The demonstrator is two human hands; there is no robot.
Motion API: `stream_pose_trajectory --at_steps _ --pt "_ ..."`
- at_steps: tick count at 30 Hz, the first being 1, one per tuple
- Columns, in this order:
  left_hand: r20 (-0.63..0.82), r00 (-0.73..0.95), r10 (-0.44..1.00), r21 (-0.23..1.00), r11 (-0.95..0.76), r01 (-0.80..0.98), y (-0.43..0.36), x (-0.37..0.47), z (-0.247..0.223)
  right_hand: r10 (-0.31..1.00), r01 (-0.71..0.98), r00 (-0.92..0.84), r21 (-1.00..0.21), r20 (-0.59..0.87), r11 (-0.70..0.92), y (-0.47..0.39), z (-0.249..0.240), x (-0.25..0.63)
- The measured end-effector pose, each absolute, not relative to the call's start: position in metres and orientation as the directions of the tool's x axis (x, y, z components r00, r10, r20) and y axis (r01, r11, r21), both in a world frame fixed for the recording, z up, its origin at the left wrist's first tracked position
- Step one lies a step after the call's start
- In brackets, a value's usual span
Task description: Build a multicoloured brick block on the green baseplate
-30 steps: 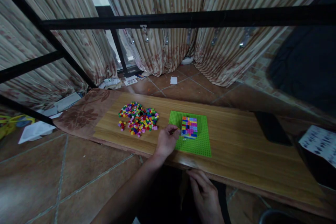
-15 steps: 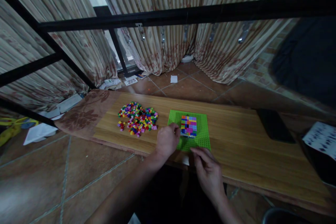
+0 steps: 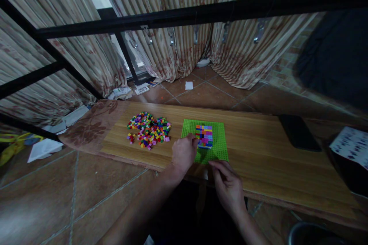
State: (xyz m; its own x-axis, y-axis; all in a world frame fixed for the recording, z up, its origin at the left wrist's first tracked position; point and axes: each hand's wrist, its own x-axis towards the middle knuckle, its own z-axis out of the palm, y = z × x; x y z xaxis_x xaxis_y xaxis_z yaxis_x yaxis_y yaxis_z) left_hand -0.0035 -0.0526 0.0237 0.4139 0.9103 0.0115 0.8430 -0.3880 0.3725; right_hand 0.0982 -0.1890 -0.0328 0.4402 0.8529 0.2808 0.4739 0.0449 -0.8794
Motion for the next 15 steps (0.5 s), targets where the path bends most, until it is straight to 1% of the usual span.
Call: stream_pose_trajectory --at_steps 7,11,15 --pt "0.045 0.429 0.902 0.443 -0.403 0.801 -0.054 -0.007 0.019 0.843 0.473 0.440 -0.878 0.309 0.075 -0.185 -0.029 0.099" --pt "0.033 0.399 0.916 0.593 -0.340 0.730 -0.051 -0.011 0.013 0.846 0.492 0.426 -0.867 0.321 0.081 -0.179 -0.025 0.100" --pt "0.019 0.371 0.928 0.766 -0.253 0.591 -0.045 -0.014 0.003 0.844 0.566 0.408 -0.822 0.348 0.066 -0.168 -0.022 0.099"
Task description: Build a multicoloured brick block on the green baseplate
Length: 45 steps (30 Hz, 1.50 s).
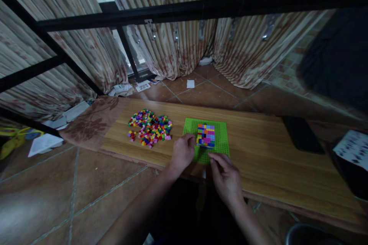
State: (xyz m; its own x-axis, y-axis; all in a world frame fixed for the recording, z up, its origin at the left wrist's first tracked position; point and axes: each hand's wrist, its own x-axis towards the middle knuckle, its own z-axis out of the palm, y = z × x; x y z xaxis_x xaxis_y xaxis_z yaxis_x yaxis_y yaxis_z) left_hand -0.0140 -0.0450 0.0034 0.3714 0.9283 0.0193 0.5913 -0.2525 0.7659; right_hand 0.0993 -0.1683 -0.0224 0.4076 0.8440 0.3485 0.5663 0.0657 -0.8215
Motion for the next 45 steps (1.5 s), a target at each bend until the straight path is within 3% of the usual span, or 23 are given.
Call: stream_pose_trajectory --at_steps 5,12,22,37,45 --pt "-0.034 0.380 0.925 0.876 -0.155 0.456 -0.041 -0.015 -0.006 0.866 0.713 0.334 -0.700 0.371 0.024 -0.151 -0.022 0.097" --pt "-0.037 0.388 0.921 0.892 -0.145 0.428 -0.041 -0.013 -0.008 0.894 0.837 0.301 -0.541 0.333 -0.080 -0.138 -0.023 0.095" --pt "0.011 0.387 0.922 0.851 -0.212 0.480 -0.041 -0.010 -0.003 0.901 0.903 0.270 -0.414 0.340 -0.115 -0.140 -0.028 0.093" --pt "0.000 0.390 0.921 0.896 -0.173 0.408 -0.040 -0.011 -0.008 0.894 0.938 0.221 -0.335 0.391 -0.086 -0.133 -0.029 0.086" --pt "0.012 0.386 0.923 0.898 -0.179 0.402 -0.041 -0.010 -0.009 0.923 0.985 0.159 -0.118 0.349 -0.125 -0.130 -0.012 0.088"
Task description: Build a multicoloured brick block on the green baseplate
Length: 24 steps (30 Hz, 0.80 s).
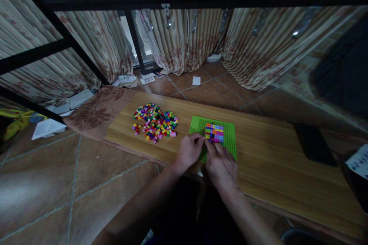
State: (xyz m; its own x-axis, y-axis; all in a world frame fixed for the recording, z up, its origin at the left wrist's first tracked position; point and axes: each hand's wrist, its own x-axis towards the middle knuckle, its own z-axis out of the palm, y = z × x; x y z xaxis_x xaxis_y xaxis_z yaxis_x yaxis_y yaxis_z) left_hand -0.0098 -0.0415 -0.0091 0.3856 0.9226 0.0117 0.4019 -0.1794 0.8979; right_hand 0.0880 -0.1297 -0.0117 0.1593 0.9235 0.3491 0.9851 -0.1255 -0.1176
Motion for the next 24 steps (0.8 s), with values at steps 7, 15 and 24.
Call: stream_pose_trajectory --at_steps 7,15,24 --pt "-0.006 0.397 0.918 0.885 -0.180 0.429 -0.046 -0.008 -0.006 0.917 0.976 0.148 -0.203 0.370 -0.076 -0.132 -0.010 0.094" --pt "-0.058 0.389 0.919 0.911 -0.111 0.398 -0.045 -0.009 -0.013 0.812 0.829 0.420 -0.535 0.405 -0.162 -0.141 -0.011 0.111" --pt "-0.034 0.380 0.924 0.907 -0.131 0.400 -0.040 -0.007 -0.007 0.778 0.577 0.586 -0.791 0.227 -0.204 -0.127 -0.023 0.135"
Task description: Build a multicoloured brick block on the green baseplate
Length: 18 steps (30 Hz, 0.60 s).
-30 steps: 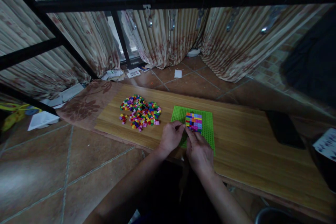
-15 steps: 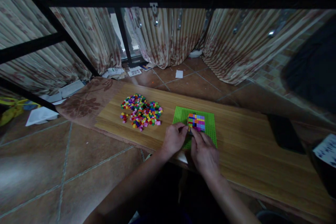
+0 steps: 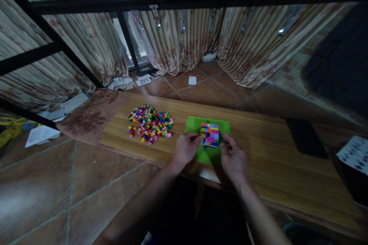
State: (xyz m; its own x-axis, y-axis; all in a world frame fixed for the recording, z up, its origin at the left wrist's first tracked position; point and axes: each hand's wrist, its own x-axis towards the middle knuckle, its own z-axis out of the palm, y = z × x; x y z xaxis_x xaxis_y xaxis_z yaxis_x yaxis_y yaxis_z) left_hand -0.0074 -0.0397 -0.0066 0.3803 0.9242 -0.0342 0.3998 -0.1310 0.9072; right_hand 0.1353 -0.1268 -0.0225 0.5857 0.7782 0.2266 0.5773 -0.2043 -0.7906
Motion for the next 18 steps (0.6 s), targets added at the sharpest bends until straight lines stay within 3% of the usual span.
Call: stream_pose_trajectory --at_steps 5,18 --pt "-0.045 0.368 0.929 0.915 -0.109 0.388 -0.030 -0.003 -0.010 0.796 0.479 0.586 -0.857 0.153 -0.188 -0.123 -0.030 0.127" --pt "0.059 0.401 0.914 0.873 -0.242 0.422 -0.031 0.000 -0.007 0.790 0.501 0.584 -0.849 0.186 -0.171 -0.122 -0.038 0.125"
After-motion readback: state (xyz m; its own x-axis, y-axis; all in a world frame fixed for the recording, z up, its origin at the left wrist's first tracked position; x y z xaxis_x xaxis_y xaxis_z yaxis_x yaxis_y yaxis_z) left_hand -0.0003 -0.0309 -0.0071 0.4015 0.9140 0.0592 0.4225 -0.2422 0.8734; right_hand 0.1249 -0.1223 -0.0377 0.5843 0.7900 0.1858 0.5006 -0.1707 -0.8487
